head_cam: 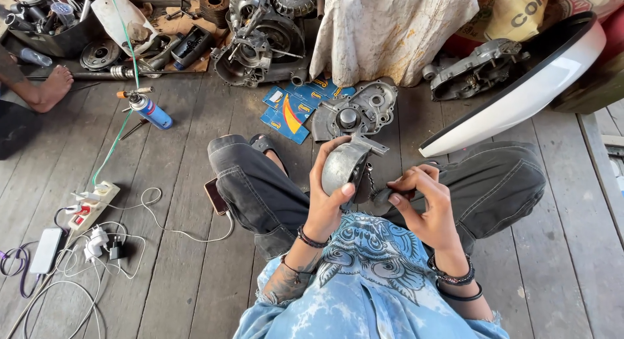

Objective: The person sits on the floor and scrubs a metallic engine casing with a black brush. They rotate the part to clean various surfaces, including the interior and exterior, while surrounded by other disassembled engine components.

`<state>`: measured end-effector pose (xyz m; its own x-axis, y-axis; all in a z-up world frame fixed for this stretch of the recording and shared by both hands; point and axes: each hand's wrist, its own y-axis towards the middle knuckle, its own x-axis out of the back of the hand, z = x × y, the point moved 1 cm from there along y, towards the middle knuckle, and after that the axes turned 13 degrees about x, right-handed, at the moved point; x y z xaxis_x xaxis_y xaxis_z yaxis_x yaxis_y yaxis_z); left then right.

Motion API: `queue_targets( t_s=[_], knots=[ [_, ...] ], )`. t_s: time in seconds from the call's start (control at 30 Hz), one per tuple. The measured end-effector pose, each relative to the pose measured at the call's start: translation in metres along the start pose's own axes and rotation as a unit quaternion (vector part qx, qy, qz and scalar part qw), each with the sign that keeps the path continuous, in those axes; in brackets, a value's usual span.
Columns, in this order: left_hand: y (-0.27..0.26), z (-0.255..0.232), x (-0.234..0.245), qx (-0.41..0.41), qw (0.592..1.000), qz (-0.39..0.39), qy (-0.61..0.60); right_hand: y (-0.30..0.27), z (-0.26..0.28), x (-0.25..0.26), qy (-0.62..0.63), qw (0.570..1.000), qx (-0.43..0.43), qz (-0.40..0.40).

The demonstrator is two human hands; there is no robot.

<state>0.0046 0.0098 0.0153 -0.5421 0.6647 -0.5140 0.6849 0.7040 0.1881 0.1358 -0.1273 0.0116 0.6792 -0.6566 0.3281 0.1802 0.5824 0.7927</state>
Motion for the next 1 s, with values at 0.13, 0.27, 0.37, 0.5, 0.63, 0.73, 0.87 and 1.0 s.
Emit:
queue_targets(
  t_s=[0.13, 0.27, 0.37, 0.5, 0.63, 0.73, 0.87, 1.0],
  knots=[
    [0.000, 0.002, -0.005, 0.012, 1.000, 0.015, -0.006, 0.007, -0.010, 0.003, -0.020, 1.000, 0.005, -0.015],
    [-0.003, 0.002, -0.003, 0.007, 1.000, 0.012, 0.009, 0.008, -0.004, 0.001, -0.008, 1.000, 0.008, -0.008],
    [-0.004, 0.002, 0.000, 0.011, 1.000, 0.003, 0.017, 0.005, -0.004, 0.001, -0.003, 1.000, -0.001, 0.019],
    [-0.004, 0.013, -0.006, 0.020, 0.999, 0.027, 0.013, 0.011, -0.008, 0.003, -0.006, 1.000, 0.006, -0.012],
    [-0.005, 0.007, -0.004, 0.014, 1.000, 0.019, 0.008, 0.005, -0.005, -0.001, -0.006, 1.000, 0.009, 0.014],
    [-0.003, 0.006, -0.002, 0.003, 0.999, 0.017, 0.028, 0.003, -0.005, 0.001, 0.014, 0.999, -0.009, 0.027],
    [-0.003, 0.011, -0.006, 0.014, 0.999, 0.032, 0.016, 0.005, -0.015, 0.005, -0.011, 1.000, 0.009, 0.006],
    [-0.002, 0.007, -0.001, 0.005, 0.999, 0.020, 0.030, 0.008, -0.003, 0.004, -0.006, 0.999, -0.005, 0.043]
  ],
)
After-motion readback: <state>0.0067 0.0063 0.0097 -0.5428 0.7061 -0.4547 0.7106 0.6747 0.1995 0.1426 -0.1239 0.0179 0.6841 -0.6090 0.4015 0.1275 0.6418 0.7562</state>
